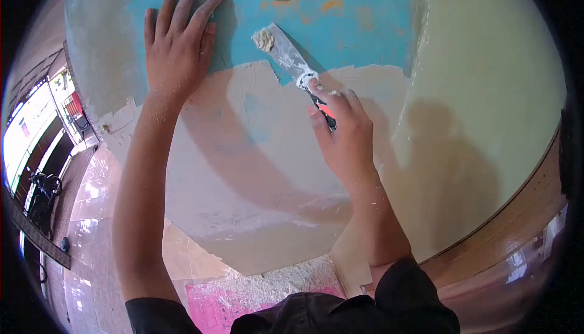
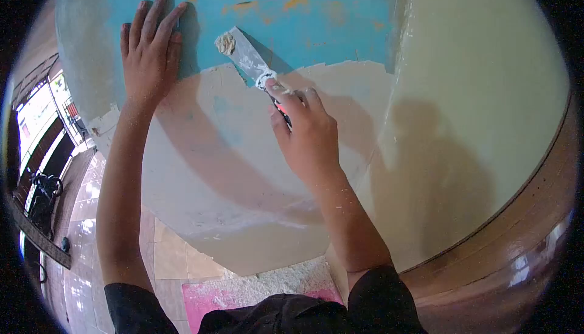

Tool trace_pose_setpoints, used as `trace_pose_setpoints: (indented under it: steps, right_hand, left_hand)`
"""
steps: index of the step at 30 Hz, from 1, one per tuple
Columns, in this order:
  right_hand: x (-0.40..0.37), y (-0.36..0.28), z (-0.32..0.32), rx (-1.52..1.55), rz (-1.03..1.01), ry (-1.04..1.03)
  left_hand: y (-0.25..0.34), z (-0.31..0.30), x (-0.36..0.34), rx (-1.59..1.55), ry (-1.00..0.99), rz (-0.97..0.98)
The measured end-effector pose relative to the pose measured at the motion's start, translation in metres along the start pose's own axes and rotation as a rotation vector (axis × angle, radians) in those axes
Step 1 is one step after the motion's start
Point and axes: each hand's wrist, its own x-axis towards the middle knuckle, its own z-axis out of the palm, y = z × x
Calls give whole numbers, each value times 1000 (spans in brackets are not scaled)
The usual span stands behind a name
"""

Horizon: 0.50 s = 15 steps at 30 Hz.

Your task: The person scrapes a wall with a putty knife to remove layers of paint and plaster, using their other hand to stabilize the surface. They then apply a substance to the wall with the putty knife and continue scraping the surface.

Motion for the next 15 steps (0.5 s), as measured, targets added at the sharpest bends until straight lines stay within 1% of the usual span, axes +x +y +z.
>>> trace_pose_setpoints:
  steps: [1,3,5,7,9,10,12,13,15]
  right_hand:
    - [1,0,-2,55,11,-3]
    - [-3,5,-4,113,11,-4]
    - [-29,16,-1,223,22,15]
    - [-49,19,-5,238,19,-2]
    - [-64,24,-6,128,86,-31]
    - [-68,25,-5,130,38,22]
    - [-68,25,1,94,45,3]
    - [-69,24,3,54,59,-20]
    - [-65,13,9,16,78,-4]
  left_hand:
    - [-3,0,0,1,6,3]
    - [-15,1,-2,-115,46,67]
    - [-25,-8,-6,-117,14,85]
    - [-34,-13,-9,-108,-11,100]
    - [-44,-19,-8,-32,-58,134]
    - [-49,-22,-7,-23,-51,136]
    - [-56,-26,-10,-7,-92,119]
    - [-57,-24,-12,-15,-87,128]
    - [-59,-21,-17,44,-51,92]
